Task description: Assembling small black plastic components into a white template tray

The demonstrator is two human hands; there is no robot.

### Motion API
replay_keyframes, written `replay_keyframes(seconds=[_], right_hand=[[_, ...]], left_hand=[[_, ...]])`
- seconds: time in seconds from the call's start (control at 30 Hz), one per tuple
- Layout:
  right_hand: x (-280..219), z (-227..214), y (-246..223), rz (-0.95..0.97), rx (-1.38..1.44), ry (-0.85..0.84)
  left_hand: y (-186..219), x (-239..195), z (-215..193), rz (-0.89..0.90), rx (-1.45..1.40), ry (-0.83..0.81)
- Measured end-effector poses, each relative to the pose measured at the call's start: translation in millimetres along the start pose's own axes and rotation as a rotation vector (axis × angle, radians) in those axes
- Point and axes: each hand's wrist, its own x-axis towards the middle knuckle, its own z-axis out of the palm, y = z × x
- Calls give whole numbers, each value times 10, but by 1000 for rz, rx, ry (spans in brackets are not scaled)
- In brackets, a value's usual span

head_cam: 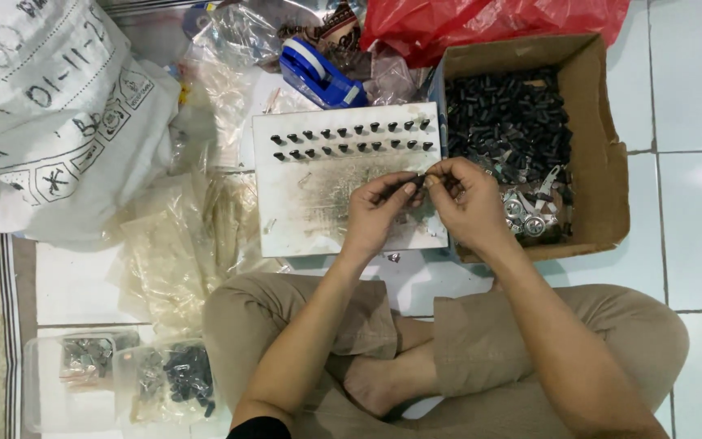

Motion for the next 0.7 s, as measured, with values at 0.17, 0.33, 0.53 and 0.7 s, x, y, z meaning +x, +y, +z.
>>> replay_keyframes(seconds=[0.17,0.33,0.53,0.7], right_hand=[[-15,-17,-90,-26,-107,-3],[-24,-16,-109,-76,-174,-22],[-44,0,-245,-55,-160,-56],[-97,57,-177,12,-56,-20]], left_hand=[[-34,-23,30,22,34,19],[112,-29,6,65,85,8],[212,-48,30,191,325,-38],[146,-50,34,217,317,4]])
